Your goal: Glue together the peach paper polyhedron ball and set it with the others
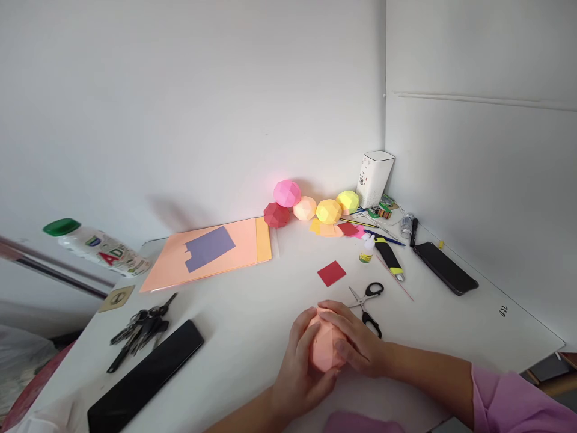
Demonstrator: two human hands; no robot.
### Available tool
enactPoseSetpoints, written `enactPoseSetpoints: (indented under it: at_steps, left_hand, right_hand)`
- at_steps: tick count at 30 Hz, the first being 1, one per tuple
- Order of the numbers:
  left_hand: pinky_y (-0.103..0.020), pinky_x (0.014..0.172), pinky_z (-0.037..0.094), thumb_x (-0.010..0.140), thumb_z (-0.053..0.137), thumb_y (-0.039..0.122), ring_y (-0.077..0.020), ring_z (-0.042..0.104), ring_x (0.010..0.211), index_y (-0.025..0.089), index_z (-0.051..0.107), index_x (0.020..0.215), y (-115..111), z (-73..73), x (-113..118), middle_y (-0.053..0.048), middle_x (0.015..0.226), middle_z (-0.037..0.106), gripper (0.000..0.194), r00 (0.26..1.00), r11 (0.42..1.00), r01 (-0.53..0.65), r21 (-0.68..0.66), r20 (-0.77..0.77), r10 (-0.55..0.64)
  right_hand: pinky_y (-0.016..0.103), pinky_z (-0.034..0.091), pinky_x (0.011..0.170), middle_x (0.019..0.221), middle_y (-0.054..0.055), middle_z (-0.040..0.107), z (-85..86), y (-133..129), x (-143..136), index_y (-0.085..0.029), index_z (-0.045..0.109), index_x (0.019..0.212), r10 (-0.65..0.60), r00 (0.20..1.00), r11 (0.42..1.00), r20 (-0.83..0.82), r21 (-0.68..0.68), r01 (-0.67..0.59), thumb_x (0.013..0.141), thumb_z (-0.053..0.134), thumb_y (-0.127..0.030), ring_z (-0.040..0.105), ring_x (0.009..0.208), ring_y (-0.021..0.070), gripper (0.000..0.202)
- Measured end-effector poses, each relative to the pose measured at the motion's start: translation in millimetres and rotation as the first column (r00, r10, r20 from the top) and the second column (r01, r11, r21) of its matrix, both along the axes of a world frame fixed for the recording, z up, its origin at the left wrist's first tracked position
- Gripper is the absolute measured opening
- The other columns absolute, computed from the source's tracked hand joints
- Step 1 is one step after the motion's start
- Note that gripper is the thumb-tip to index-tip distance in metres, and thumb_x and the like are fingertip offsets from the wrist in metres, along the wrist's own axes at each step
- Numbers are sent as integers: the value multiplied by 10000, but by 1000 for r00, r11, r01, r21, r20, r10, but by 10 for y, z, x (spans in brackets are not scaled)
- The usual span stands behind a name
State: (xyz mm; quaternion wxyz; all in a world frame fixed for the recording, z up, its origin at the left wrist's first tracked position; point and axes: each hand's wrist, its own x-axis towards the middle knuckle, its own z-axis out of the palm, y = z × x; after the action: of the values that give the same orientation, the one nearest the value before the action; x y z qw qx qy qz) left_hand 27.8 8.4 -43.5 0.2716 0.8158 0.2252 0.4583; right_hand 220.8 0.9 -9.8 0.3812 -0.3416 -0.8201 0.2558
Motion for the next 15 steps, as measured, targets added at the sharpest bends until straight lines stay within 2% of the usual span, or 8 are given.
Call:
enactPoseSetpoints:
  at_steps: [15]
  left_hand:
    - [-562, 1056, 381, 872, 546, 223, -331, 286, 1375, 178, 192, 1462, -6, 19, 6, -207, 1456, 253, 689, 1000, 1000, 9, 0, -1, -9]
  right_hand:
    - [422, 385, 1091, 1387, 155, 392, -16, 3, 3, -195, 319, 1410, 16, 1000, 1000, -15, -4, -16, 1002, 312, -354, 374, 1321, 227, 439]
